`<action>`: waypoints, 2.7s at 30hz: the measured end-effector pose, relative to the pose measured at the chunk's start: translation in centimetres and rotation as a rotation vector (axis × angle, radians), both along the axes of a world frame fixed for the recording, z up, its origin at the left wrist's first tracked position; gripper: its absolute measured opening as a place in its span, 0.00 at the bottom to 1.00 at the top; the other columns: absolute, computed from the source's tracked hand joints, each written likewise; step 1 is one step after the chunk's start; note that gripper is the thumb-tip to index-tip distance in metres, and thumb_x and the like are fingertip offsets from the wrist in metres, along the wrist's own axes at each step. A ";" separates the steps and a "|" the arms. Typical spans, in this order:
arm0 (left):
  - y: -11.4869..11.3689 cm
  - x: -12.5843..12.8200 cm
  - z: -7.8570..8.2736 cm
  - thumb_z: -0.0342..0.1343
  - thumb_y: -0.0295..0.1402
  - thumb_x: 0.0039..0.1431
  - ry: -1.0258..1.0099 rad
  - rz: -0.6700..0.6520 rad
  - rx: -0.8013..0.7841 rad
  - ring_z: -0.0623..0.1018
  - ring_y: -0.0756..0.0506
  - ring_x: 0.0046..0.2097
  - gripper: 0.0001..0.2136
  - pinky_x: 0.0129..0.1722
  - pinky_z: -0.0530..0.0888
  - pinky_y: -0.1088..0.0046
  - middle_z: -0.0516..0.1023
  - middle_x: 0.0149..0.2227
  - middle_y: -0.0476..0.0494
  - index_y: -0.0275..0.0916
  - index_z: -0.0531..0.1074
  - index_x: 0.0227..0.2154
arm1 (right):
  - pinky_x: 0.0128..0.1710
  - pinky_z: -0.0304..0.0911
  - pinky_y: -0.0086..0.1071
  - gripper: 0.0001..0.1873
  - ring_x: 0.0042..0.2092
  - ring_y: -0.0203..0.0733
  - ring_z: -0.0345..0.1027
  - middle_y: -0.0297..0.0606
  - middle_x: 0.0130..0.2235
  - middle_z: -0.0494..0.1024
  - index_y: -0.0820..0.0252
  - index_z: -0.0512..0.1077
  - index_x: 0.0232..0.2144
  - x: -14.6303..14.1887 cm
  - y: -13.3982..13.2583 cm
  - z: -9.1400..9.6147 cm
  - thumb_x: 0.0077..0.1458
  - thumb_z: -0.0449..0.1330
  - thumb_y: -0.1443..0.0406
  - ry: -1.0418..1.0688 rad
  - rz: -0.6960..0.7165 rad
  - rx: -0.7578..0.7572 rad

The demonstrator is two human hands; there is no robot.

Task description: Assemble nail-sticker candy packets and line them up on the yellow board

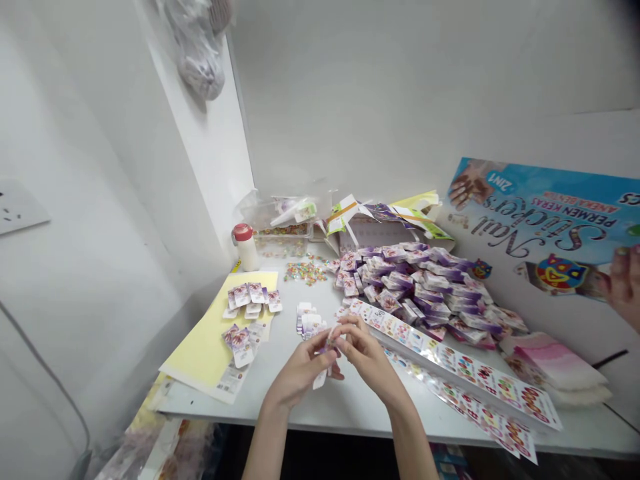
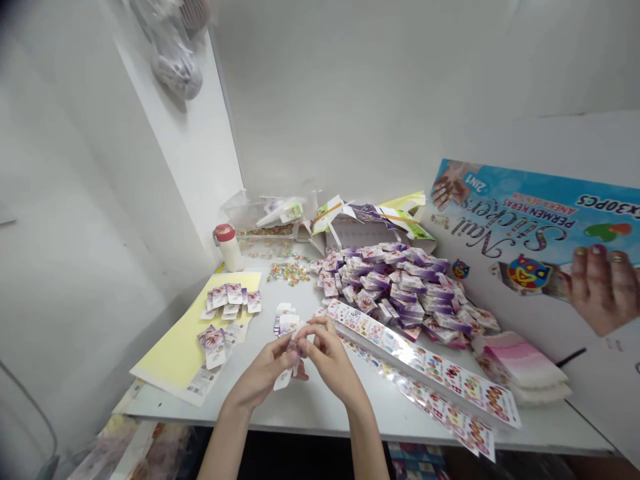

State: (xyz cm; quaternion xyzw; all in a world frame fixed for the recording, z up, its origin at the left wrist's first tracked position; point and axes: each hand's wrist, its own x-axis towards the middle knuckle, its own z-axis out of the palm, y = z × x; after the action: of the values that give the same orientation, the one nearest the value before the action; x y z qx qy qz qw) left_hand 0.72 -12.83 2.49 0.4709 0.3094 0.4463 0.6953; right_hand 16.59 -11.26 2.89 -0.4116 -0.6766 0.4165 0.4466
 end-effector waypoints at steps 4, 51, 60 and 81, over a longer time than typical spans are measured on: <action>-0.2 0.0 0.6 0.62 0.36 0.50 0.197 -0.022 0.086 0.72 0.49 0.34 0.20 0.38 0.73 0.68 0.73 0.38 0.43 0.37 0.73 0.46 | 0.28 0.61 0.28 0.24 0.31 0.35 0.61 0.38 0.38 0.66 0.60 0.70 0.26 0.2 -0.2 0.5 0.62 0.45 0.51 0.052 0.045 -0.072; -0.9 0.1 1.0 0.60 0.35 0.51 0.330 0.173 0.231 0.75 0.47 0.36 0.17 0.36 0.71 0.72 0.76 0.32 0.49 0.41 0.64 0.43 | 0.29 0.59 0.30 0.14 0.29 0.37 0.63 0.36 0.27 0.73 0.60 0.74 0.23 0.7 -0.3 0.8 0.48 0.64 0.55 0.266 0.088 -0.216; 0.4 -2.4 0.2 0.53 0.42 0.56 0.692 0.414 0.306 0.74 0.47 0.31 0.12 0.32 0.68 0.73 0.72 0.28 0.52 0.43 0.65 0.40 | 0.41 0.64 0.37 0.18 0.46 0.48 0.68 0.41 0.46 0.76 0.54 0.74 0.45 -0.9 0.6 -1.9 0.58 0.53 0.55 -0.059 -0.006 -0.100; 1.3 -3.1 -1.9 0.43 0.46 0.63 0.249 0.261 0.064 0.68 0.40 0.57 0.23 0.55 0.64 0.59 0.62 0.61 0.39 0.44 0.62 0.57 | 0.32 0.62 0.32 0.13 0.31 0.41 0.67 0.39 0.33 0.76 0.58 0.71 0.34 -0.3 0.2 -0.8 0.60 0.50 0.58 -0.068 -0.473 0.263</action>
State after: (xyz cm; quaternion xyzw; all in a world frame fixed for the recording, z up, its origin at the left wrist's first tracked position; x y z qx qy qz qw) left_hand -2.42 -11.55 0.55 0.5001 0.4373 0.4805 0.5725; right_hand 16.30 -11.03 2.08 -0.5104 -0.6246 0.1952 0.5579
